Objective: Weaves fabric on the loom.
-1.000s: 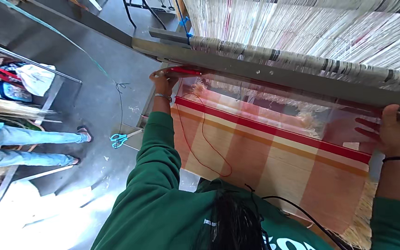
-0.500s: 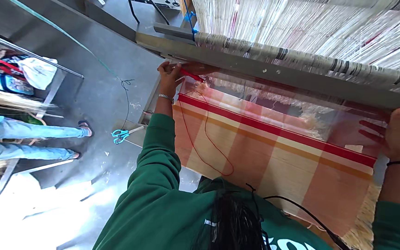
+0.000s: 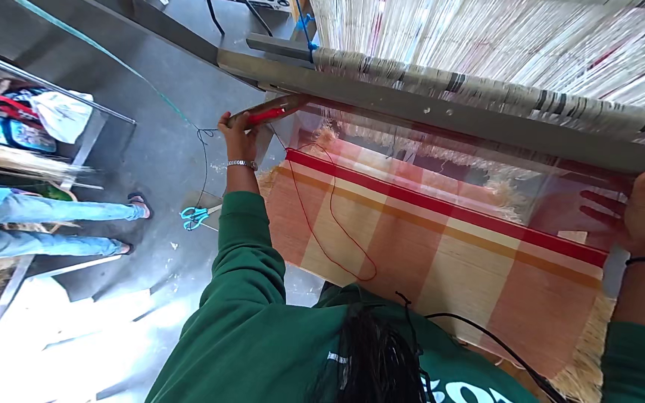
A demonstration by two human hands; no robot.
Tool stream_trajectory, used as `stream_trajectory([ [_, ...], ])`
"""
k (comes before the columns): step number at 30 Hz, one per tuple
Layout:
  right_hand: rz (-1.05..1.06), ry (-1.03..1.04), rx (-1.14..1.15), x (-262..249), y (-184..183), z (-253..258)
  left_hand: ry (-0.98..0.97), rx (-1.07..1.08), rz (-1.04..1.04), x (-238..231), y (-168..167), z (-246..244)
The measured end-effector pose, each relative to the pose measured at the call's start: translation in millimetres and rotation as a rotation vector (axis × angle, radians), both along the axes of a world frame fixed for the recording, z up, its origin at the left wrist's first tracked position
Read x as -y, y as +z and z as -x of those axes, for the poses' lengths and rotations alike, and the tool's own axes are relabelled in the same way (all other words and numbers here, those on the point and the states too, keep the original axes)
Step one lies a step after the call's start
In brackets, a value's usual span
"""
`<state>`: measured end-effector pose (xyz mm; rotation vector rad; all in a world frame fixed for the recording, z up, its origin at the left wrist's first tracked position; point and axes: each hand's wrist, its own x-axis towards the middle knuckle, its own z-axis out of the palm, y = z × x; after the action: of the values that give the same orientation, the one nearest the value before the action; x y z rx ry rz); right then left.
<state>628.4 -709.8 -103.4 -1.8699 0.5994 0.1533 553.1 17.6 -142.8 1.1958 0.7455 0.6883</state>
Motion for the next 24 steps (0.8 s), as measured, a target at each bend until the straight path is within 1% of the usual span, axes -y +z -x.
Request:
stream_trajectory([
  [4, -0.013, -0.006, -0.004, 1, -1, 0, 0.049, 0.06, -0.06, 3, 7, 21],
  [9, 0.024, 0.0, -0.01, -2, 0, 1, 0.278, 0.121, -0.191, -4, -10, 47],
  [12, 0.021, 0.002, -0.007, -1, 1, 2, 0.367, 0.194, -0.166, 5, -9, 65],
  [13, 0.018, 0.002, -0.005, -1, 0, 2, 0.351, 0.219, -0.14, 13, -4, 73],
  [15, 0.003, -0.009, -0.006, -1, 0, 3, 0.245, 0.225, -0.095, 37, 9, 89],
  [18, -0.011, -0.023, 0.001, 1, -3, 3, -0.057, 0.056, -0.11, 100, 28, 108],
  [20, -0.015, -0.025, 0.012, 6, -9, 3, -0.239, -0.062, -0.125, 149, 31, 115],
  [22, 0.003, -0.016, -0.001, 9, -12, 6, -0.337, -0.141, -0.258, 192, 20, 118],
  [24, 0.028, -0.014, -0.033, 8, -10, 8, -0.315, -0.198, -0.496, 225, 0, 121],
])
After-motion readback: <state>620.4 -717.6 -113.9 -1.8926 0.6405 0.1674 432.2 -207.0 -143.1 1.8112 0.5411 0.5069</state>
